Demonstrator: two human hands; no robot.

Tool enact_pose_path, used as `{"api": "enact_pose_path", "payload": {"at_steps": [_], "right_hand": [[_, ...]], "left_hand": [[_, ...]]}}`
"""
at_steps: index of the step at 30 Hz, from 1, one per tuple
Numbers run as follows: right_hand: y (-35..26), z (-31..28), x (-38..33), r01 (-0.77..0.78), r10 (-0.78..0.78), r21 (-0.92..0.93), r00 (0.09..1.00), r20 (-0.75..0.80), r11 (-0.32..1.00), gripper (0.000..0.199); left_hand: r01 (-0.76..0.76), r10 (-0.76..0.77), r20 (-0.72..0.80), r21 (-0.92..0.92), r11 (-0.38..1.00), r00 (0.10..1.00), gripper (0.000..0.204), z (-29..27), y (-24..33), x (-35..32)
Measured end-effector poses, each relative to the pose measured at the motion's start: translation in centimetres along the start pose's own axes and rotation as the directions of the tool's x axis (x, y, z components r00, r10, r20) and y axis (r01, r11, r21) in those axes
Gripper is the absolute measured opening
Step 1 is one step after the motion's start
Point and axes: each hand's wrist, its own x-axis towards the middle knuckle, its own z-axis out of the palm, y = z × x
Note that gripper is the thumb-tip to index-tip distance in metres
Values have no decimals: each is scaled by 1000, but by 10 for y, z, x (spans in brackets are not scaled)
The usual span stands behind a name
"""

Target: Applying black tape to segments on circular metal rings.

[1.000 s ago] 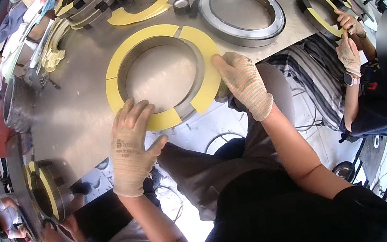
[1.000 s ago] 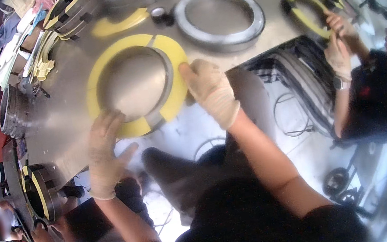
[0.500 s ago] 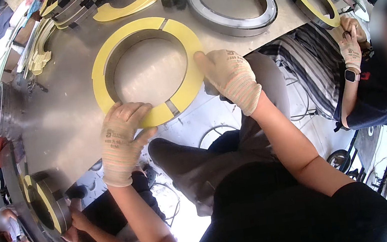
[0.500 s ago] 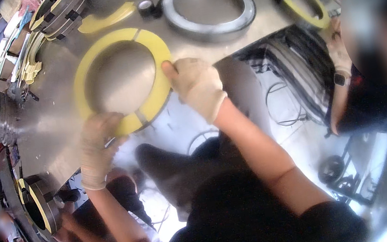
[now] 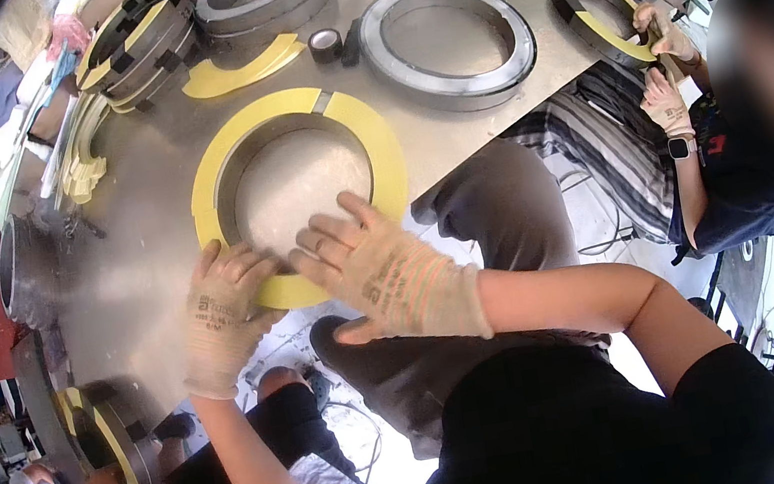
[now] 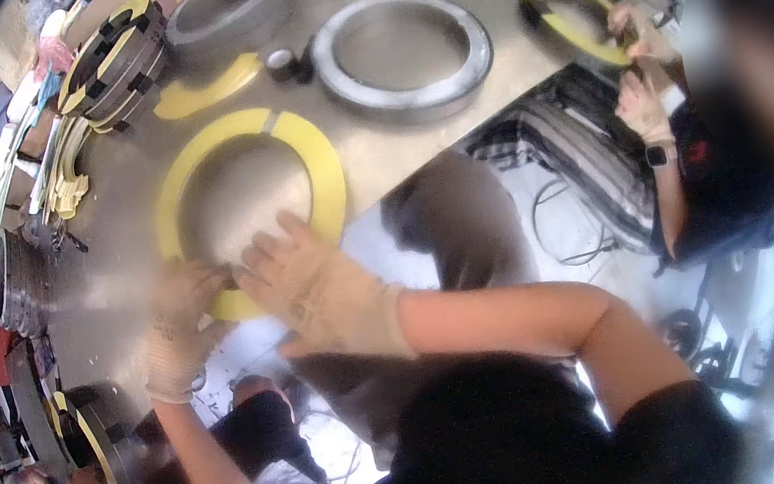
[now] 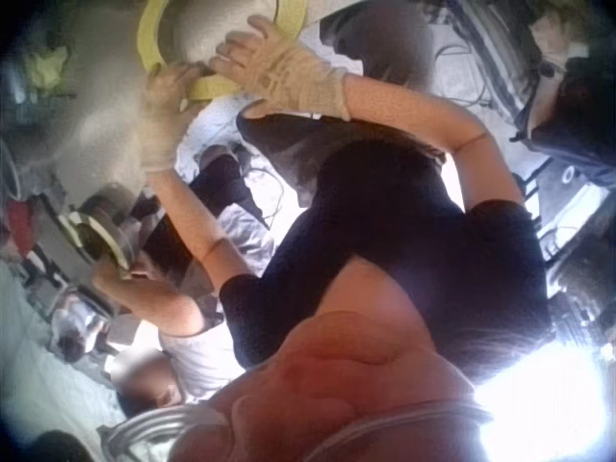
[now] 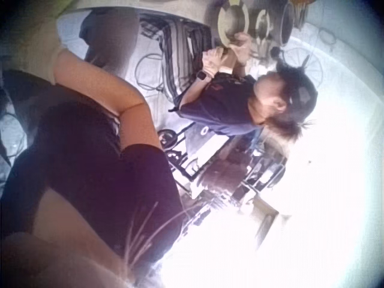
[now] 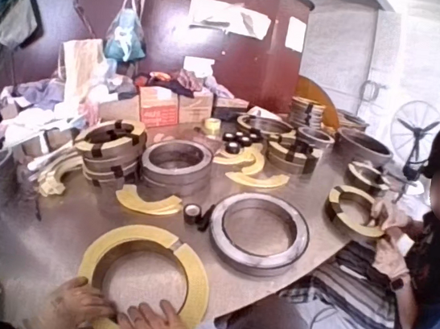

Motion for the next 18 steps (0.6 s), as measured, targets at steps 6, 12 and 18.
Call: {"api": "enact_pose_path", "payload": {"at_steps": [6, 12, 18], "right_hand": [[19, 51, 0, 62, -67, 73, 995, 70, 995, 60], [82, 22, -17, 494, -488, 22, 865, -119, 869, 39], [129, 0, -2, 510, -519, 115, 851, 79, 853, 42]], "left_hand": [[-124, 126, -116, 24, 992, 985, 53, 12, 8, -5], [-48, 51, -262, 18, 999, 964, 53, 47, 60, -1], [93, -78, -380, 22, 995, 922, 53, 79, 94, 29]]}}
